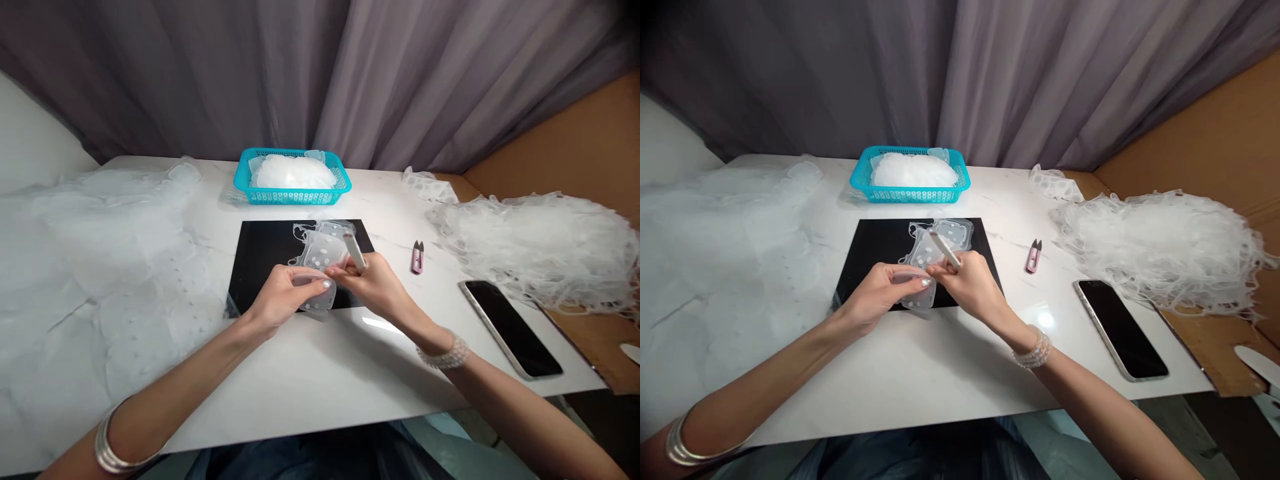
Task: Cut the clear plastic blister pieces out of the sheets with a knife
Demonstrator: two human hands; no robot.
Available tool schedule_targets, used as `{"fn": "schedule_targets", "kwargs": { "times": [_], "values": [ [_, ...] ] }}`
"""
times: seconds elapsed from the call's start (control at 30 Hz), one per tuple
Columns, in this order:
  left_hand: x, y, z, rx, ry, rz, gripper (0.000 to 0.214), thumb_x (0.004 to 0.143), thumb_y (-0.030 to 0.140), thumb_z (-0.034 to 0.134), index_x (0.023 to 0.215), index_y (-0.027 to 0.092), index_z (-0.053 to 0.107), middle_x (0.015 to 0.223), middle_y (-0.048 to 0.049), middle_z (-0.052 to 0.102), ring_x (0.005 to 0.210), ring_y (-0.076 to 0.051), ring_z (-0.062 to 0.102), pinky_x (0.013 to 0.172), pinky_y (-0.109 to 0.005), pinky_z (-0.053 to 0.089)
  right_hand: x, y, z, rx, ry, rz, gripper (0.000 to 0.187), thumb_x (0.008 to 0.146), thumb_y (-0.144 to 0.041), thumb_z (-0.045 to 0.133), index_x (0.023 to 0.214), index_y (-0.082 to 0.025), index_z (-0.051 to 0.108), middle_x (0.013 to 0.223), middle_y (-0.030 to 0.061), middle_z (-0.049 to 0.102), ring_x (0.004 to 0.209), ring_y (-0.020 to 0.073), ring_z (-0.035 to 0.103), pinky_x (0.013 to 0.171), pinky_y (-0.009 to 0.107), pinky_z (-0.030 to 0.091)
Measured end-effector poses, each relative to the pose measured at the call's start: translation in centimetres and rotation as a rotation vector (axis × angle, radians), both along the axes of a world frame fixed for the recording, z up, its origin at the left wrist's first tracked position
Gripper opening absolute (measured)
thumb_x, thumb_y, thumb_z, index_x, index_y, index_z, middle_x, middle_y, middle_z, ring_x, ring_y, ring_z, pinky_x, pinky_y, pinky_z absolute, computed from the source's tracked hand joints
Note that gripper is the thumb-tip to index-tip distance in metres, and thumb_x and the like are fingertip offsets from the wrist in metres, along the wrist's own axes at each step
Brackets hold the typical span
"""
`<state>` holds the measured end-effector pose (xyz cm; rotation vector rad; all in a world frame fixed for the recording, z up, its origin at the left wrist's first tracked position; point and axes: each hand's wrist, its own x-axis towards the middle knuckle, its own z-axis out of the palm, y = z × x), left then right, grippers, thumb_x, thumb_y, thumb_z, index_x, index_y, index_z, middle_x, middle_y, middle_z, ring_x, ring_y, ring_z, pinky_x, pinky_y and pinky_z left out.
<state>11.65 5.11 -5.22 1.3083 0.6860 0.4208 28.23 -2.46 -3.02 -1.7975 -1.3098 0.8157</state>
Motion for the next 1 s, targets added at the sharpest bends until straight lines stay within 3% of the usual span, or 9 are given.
{"fn": "schedule_targets", "kwargs": {
  "times": [0.13,0.23,0.37,0.6,0.8,0.9,1.0],
  "values": [
    [-0.2,0.3,-0.9,0.108,-0.035,-0.003,0.028,0.079,0.038,0.079,0.095,0.016,0.08,0.096,-0.0075,0.078,0.093,-0.024,0.07,0.082,-0.033,0.054,-0.3,0.3,-1.0,0.036,-0.258,-0.055,0.036,0.089,-0.036,0.06,0.059,-0.017,0.052,0.056,-0.001,0.05,0.055,0.011,0.037,0.053,0.029,0.026],
    [-0.4,0.6,-1.4,0.178,-0.081,0.006,0.027,0.08,0.039,0.078,0.097,0.017,0.08,0.1,-0.0071,0.078,0.099,-0.025,0.07,0.088,-0.034,0.055,-0.6,0.7,-1.4,0.063,-0.317,-0.043,0.033,0.09,-0.035,0.059,0.063,-0.017,0.055,0.056,-0.0009,0.05,0.055,0.0111,0.037,0.053,0.029,0.025],
    [-0.6,0.7,-1.4,0.187,-0.11,-0.009,0.027,0.082,0.038,0.077,0.098,0.017,0.08,0.102,-0.0068,0.078,0.1,-0.024,0.07,0.089,-0.034,0.055,-0.7,0.5,-0.8,0.087,-0.239,-0.047,0.033,0.09,-0.036,0.06,0.063,-0.016,0.056,0.057,-0.0013,0.05,0.056,0.0111,0.038,0.054,0.029,0.027],
    [-0.7,0.9,-0.5,0.127,-0.019,-0.089,0.03,0.082,0.042,0.076,0.099,0.017,0.079,0.094,-0.006,0.076,0.084,-0.018,0.067,0.076,-0.028,0.052,0.0,-1.0,1.2,0.025,0.086,-0.024,0.031,0.088,-0.043,0.063,0.075,-0.015,0.067,0.061,-0.0017,0.052,0.055,0.0097,0.038,0.052,0.026,0.031],
    [-1.1,0.8,0.5,0.158,0.091,-0.113,0.025,0.082,0.036,0.074,0.1,0.02,0.079,0.104,-0.0065,0.076,0.094,-0.021,0.068,0.079,-0.029,0.05,1.5,-2.1,1.4,0.007,-0.091,-0.046,0.034,0.086,-0.045,0.066,0.069,-0.016,0.066,0.053,-0.0051,0.039,0.05,0.0087,0.029,0.048,0.026,0.023],
    [-1.2,1.0,1.0,0.244,0.174,-0.152,0.022,0.083,0.031,0.069,0.099,0.021,0.08,0.101,-0.0055,0.076,0.093,-0.021,0.067,0.076,-0.028,0.048,2.1,-2.1,2.4,0.094,-0.187,0.084,0.021,0.089,-0.038,0.065,0.09,-0.018,0.072,0.054,-0.0067,0.038,0.05,0.0087,0.027,0.048,0.026,0.023],
    [-1.4,1.2,1.3,0.291,0.218,-0.182,0.021,0.082,0.028,0.067,0.096,0.02,0.08,0.091,-0.0044,0.076,0.084,-0.02,0.066,0.069,-0.027,0.046,2.3,-1.2,3.2,0.041,-0.208,0.394,0.02,0.094,-0.03,0.056,0.096,-0.02,0.073,0.059,-0.0051,0.045,0.052,0.009,0.029,0.05,0.024,0.026]
  ]
}}
